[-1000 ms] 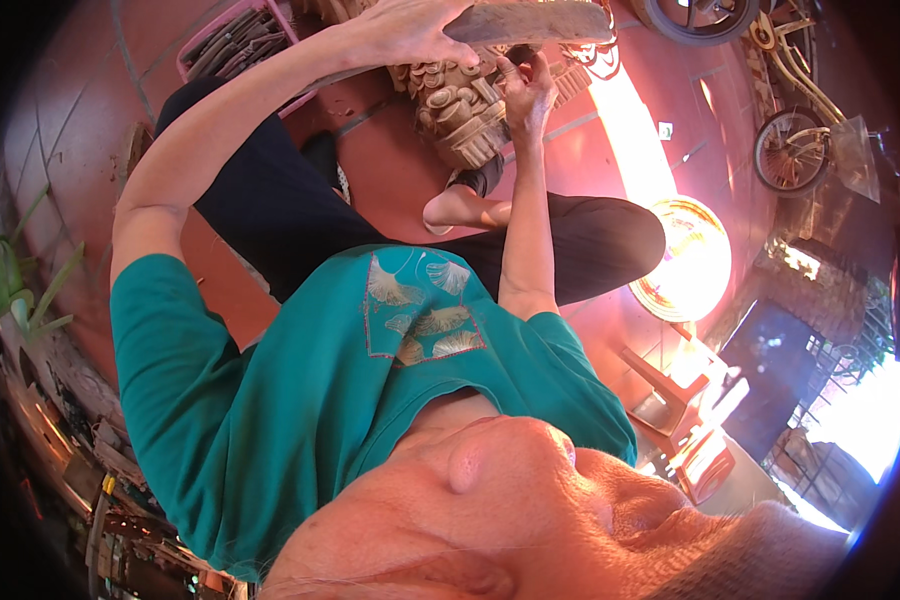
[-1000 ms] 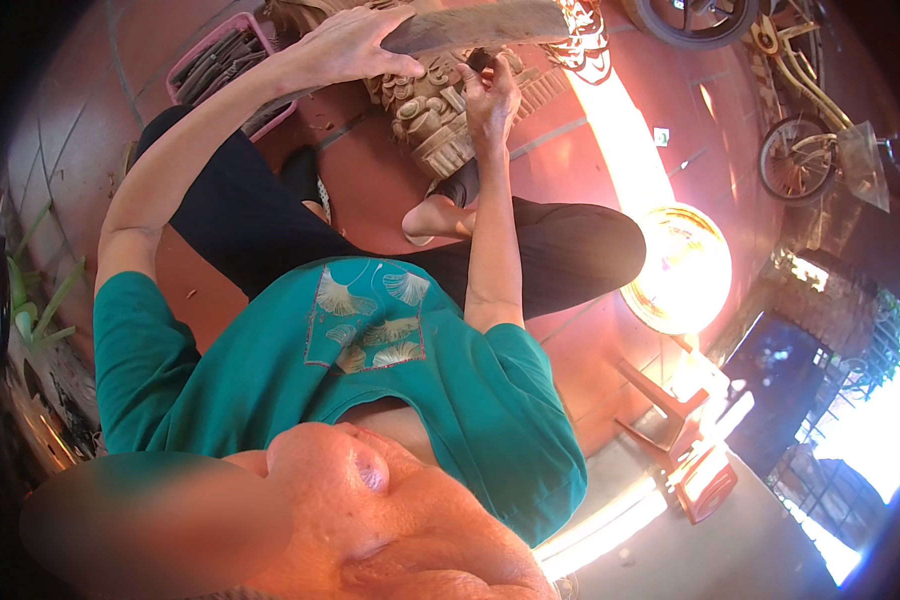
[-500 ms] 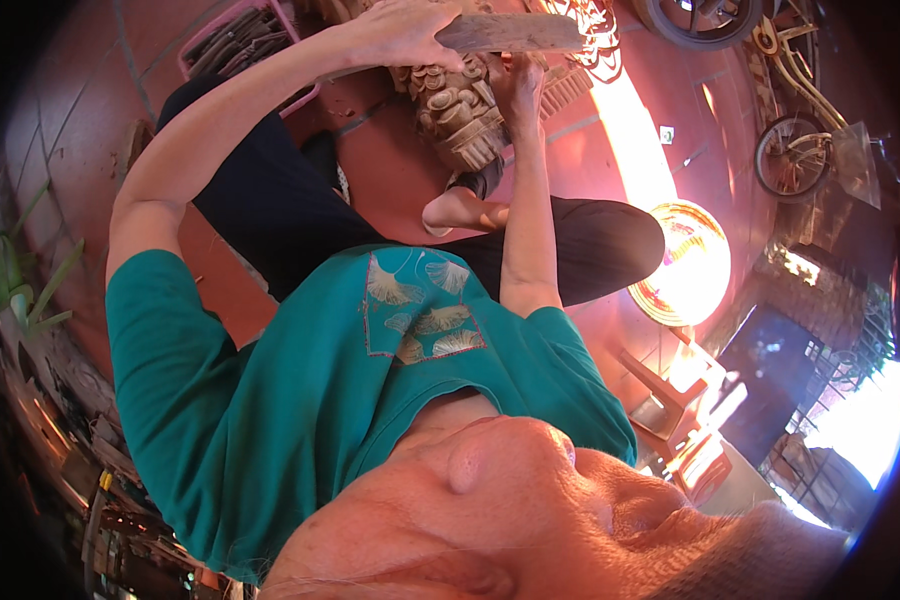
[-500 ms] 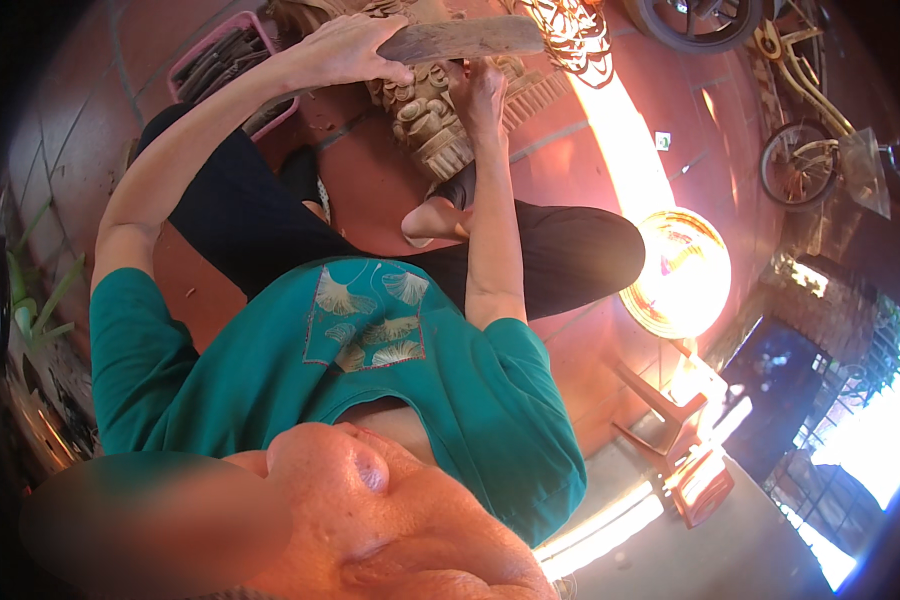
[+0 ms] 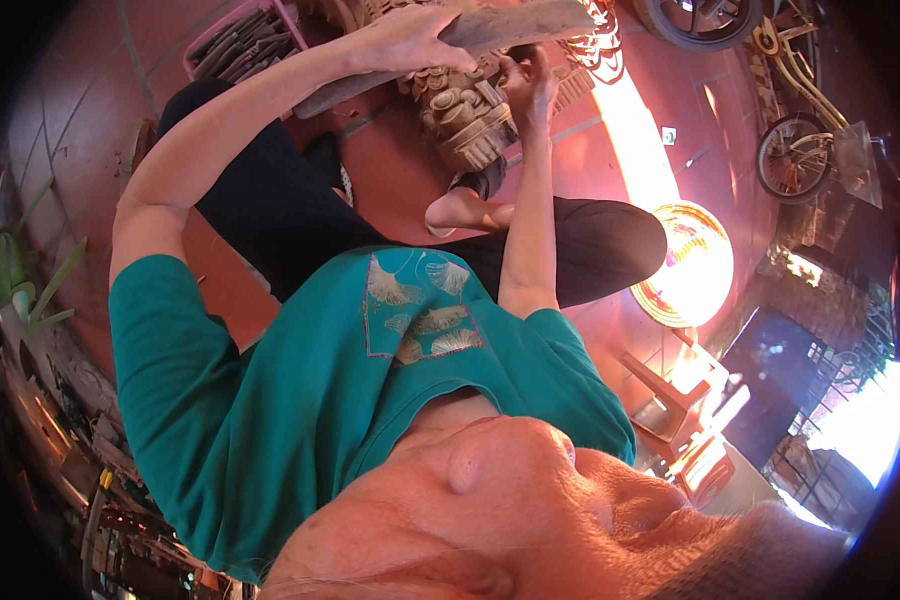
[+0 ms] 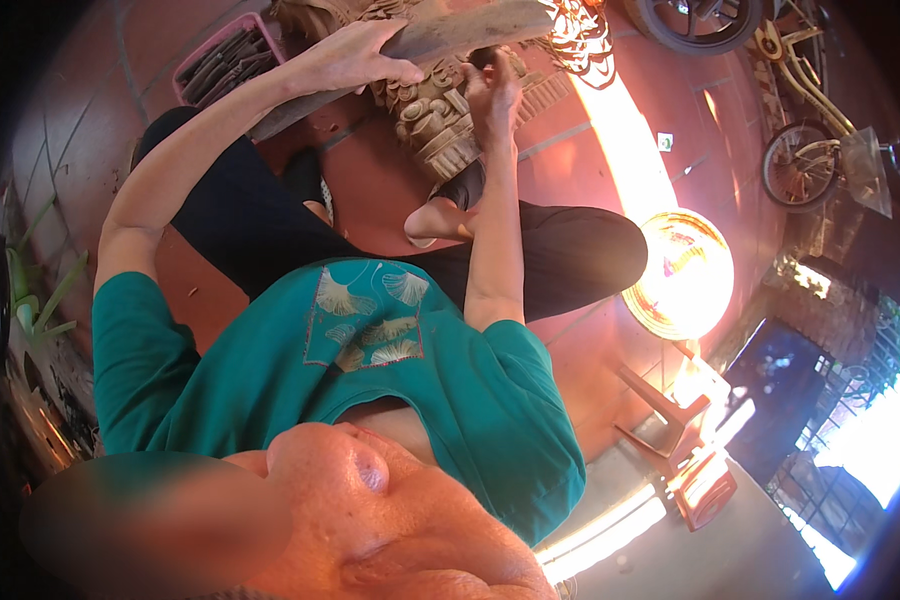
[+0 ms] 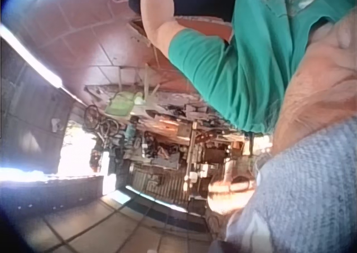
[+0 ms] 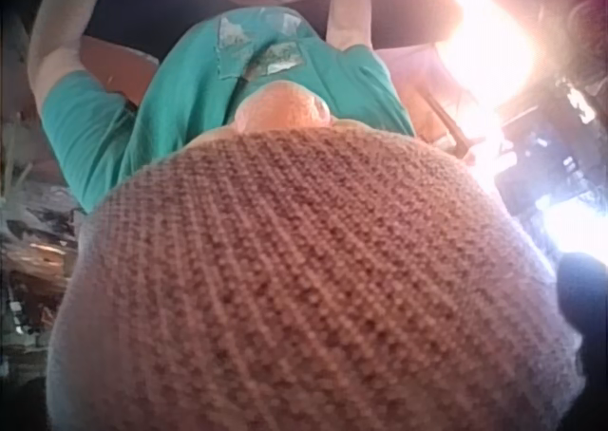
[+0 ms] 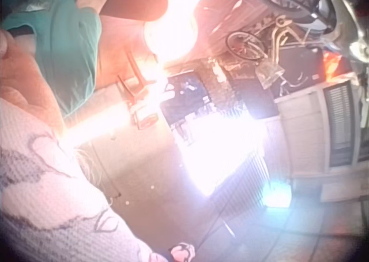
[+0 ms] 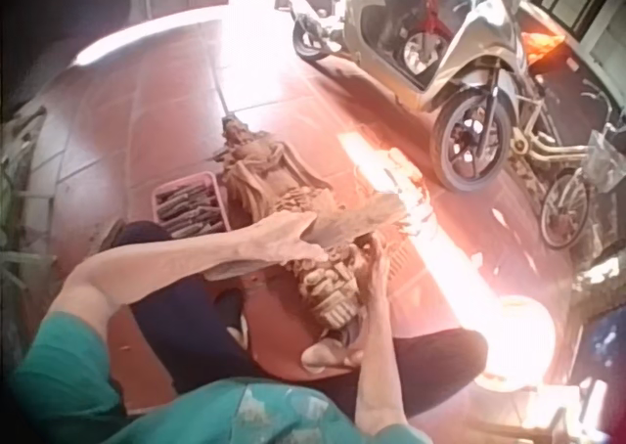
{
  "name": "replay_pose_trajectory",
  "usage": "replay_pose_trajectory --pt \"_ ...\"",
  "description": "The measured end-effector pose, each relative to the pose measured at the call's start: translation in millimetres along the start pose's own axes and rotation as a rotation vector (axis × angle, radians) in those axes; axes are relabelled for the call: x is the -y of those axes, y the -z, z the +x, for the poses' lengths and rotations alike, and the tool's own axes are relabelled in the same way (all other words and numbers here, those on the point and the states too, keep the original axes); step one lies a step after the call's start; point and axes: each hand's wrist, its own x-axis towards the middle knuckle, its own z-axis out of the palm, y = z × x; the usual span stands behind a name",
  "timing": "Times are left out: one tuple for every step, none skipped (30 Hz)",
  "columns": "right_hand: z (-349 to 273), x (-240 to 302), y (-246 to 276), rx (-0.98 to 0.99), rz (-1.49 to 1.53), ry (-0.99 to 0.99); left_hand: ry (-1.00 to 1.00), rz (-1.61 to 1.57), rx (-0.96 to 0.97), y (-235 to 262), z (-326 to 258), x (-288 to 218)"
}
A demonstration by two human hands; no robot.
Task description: The person sits on the floor and carves a wooden object using a chisel and mallet. They repeatedly strike the chisel to shape the wood, occasionally adjusting the object's position.
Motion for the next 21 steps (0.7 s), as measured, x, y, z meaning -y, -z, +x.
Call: replay_pose_trajectory --pt "-3 -10 2 -0.001 0.107 -0.108 -0.009 -0.037 -0.024 -1 -1 -1" --pt "-3 -12 6 -0.006 0.208 -0.217 -0.088 -0.021 -0.071 2 -1 -2" --pt "-7 -13 9 -0.005 0.271 -0.283 -0.166 -0.006 -0.119 7 0 -4" --pt "-8 -14 10 -0.017 0.237 -0.225 -0.245 0.008 -0.167 10 0 -4" --pt "-9 -13 9 -0.024 0.205 -0.163 -0.254 0.026 -0.187 9 0 -1" --pt "-9 -12 8 -0.031 0.172 -0.102 -0.262 0.044 -0.207 9 1 2" --pt "-9 -11 9 -0.018 0.159 -0.112 -0.271 0.061 -0.227 8 2 5" --pt "-10 -6 8 -0.003 0.154 -0.123 -0.215 0.037 -0.181 10 1 1" --pt "-9 -4 7 0.012 0.148 -0.134 -0.159 0.013 -0.134 12 -1 -5" --pt "-9 -4 5 0.017 0.149 -0.142 -0.102 -0.011 -0.088 13 -3 -8" --pt "-9 -5 7 0.017 0.142 -0.152 -0.076 -0.030 -0.065 11 -4 -9" --pt "-9 -6 8 0.017 0.135 -0.162 -0.050 -0.048 -0.042 7 -4 -8" --pt "-8 -6 8 0.026 0.119 -0.157 -0.024 -0.067 -0.019 5 -5 -8" --pt "-7 -5 6 0.039 0.108 -0.152 -0.017 -0.055 -0.008 5 -6 -10" --pt "-7 -3 3 0.051 0.097 -0.148 -0.010 -0.043 0.003 7 -8 -13" --pt "-7 -1 2 0.040 0.093 -0.109 -0.003 -0.031 0.014 9 -8 -14" --pt "-8 6 1 0.028 0.089 -0.070 0.006 -0.017 0.022 13 -8 -16" --pt "-8 9 1 0.017 0.085 -0.031 0.015 -0.002 0.030 17 -7 -18" --pt "-8 7 -1 0.021 0.085 -0.038 0.025 0.013 0.038 20 -7 -18" --pt "-7 4 -2 0.024 0.079 -0.043 0.004 0.013 0.012 18 -7 -16" --pt "-7 2 -3 0.027 0.074 -0.049 -0.017 0.014 -0.015 16 -6 -12"
